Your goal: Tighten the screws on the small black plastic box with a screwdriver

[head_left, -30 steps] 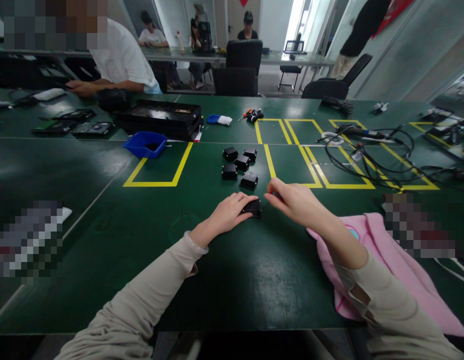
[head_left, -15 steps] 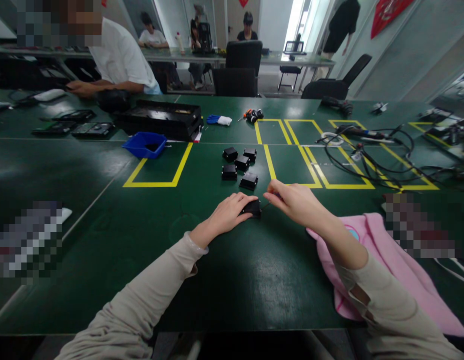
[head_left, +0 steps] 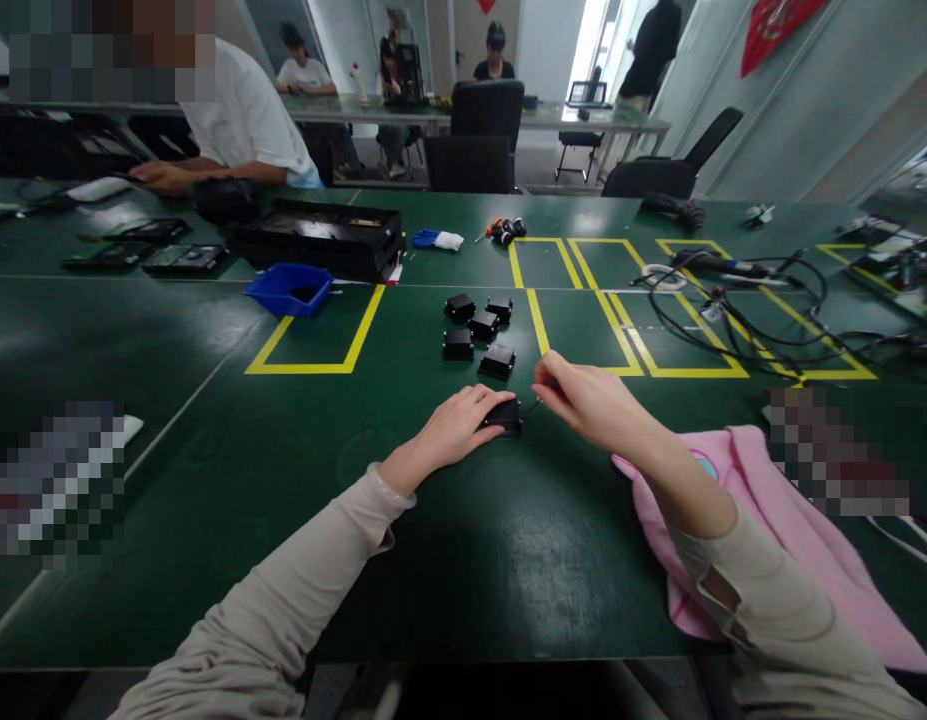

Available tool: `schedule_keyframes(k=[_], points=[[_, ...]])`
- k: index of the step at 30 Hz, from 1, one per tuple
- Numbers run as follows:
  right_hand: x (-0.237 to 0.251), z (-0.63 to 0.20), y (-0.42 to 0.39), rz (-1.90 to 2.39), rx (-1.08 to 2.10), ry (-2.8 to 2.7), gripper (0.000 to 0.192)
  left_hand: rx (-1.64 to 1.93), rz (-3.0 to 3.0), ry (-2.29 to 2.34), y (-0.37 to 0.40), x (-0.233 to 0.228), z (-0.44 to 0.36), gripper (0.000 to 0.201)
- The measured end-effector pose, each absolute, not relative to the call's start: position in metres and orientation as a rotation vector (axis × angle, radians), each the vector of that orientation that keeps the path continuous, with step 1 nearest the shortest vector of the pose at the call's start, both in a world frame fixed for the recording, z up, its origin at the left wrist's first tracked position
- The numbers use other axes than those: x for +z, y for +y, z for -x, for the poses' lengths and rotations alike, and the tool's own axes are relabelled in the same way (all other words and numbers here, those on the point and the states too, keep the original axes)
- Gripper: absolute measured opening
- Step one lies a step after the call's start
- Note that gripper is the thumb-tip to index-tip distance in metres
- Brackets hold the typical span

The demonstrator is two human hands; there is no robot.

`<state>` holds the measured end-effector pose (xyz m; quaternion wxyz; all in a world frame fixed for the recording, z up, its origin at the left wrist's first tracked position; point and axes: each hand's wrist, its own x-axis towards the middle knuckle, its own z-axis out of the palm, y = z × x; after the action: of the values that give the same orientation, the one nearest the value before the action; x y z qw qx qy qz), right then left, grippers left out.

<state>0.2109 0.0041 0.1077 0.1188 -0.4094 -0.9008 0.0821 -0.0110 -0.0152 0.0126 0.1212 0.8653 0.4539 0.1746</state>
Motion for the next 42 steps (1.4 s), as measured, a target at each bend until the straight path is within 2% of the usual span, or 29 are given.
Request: schedule_keyframes(k=[5,11,16,20,25,31,37,42], points=[[0.1080,-0.2099,0.0037,1.232,0.212,-2.659,0.026,0.511,-2.533,1.334,-0.0149,0.0119,0.0108,0.045],[0.1102,-0.2097,0.0018,1.189,0.277,-2.661,0.019,0.509,-2.535,1.329,-0.0148,0.0115,0.0110,0.046],[0.1090,-0.2102,0.0031,1.213,0.248,-2.666,0.026,0.517,-2.534,1.331,-0.0149,0.0117,0.0107,0.044],[0.1081,-0.2103,0.0031,1.187,0.277,-2.651,0.022,0.509,-2.530,1.324,-0.0153,0.0131,0.0105,0.044],[0.1081,-0.2100,0.0029,1.191,0.273,-2.646,0.027,0.504,-2.534,1.336,-0.0154,0.0135,0.0103,0.044],[0.1085,-0.2098,0.0028,1.198,0.318,-2.638,0.021,0.509,-2.530,1.329,-0.0152,0.0130,0.0104,0.044],[0.1067,-0.2103,0.0049,1.207,0.280,-2.643,0.026,0.500,-2.537,1.338,-0.0153,0.0132,0.0105,0.045],[0.1071,-0.2106,0.0047,1.181,0.352,-2.613,0.019,0.497,-2.538,1.332,-0.0151,0.0127,0.0107,0.045]])
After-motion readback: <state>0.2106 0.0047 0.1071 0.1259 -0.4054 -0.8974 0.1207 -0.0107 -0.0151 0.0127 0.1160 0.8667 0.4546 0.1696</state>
